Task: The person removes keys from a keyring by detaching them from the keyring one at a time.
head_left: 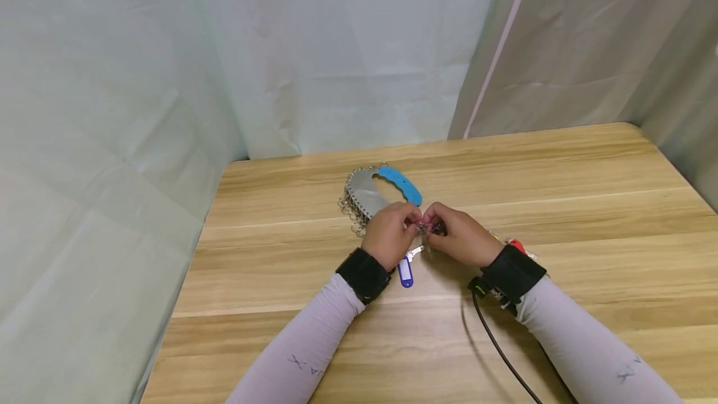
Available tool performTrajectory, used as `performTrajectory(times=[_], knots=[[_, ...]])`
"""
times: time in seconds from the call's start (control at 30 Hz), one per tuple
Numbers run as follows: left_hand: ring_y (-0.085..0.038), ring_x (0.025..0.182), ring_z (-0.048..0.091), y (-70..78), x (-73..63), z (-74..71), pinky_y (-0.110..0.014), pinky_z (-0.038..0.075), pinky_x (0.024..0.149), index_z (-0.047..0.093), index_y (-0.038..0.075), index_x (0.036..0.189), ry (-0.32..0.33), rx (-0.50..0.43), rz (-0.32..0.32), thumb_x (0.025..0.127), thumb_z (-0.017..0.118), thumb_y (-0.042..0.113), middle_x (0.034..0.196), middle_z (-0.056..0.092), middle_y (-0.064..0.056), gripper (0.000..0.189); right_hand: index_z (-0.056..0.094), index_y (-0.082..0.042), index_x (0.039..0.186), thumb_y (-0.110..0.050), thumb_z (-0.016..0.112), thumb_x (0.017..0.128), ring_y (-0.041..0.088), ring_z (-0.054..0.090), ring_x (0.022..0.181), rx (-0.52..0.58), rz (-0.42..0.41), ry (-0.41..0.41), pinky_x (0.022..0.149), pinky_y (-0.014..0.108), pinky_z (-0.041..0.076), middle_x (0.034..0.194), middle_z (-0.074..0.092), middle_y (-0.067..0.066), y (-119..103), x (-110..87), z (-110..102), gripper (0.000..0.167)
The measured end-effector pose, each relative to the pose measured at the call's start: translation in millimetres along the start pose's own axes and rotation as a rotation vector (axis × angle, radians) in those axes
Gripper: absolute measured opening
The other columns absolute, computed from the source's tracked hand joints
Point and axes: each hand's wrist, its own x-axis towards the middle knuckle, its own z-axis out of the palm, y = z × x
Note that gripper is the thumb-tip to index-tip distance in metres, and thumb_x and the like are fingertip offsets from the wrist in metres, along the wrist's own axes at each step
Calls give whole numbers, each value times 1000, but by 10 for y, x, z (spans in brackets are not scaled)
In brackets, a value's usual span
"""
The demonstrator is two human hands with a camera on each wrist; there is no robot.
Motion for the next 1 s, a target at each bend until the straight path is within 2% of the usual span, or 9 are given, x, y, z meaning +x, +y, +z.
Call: performTrajectory(times=[0.27, 0.53, 0.77, 1.0], knots=[[-19, 94, 68, -25, 20, -17, -31, 55, 83, 70, 11, 101, 2, -52, -3, 92, 67, 2, 99, 71, -5, 13, 65, -12, 102, -11, 63, 98, 17, 56, 86, -19, -34, 22, 76, 29, 46, 95, 64, 2, -26, -21, -19, 6], [-17, 91, 70, -76, 46, -49, -31, 56, 82, 70, 12, 98, 7, -86, -62, 94, 69, 12, 98, 76, -3, 5, 69, -11, 107, -14, 56, 103, 16, 57, 85, 21, -65, 5, 76, 28, 47, 97, 69, 5, -43, -25, -26, 14], [-16, 89, 70, -114, 47, -47, -30, 54, 80, 69, 14, 93, 0, -92, -63, 93, 68, 12, 95, 77, -1, 3, 70, -11, 107, -13, 53, 104, 17, 59, 87, 47, -56, 6, 77, 28, 48, 98, 71, 6, -28, -21, -15, 17], [-15, 87, 71, -125, 37, -44, -29, 55, 78, 69, 14, 93, -10, -71, -36, 92, 70, 10, 93, 77, 0, 4, 69, -11, 108, -15, 53, 105, 16, 58, 84, 50, -45, 2, 75, 28, 49, 90, 67, 8, -15, -23, -1, 16]])
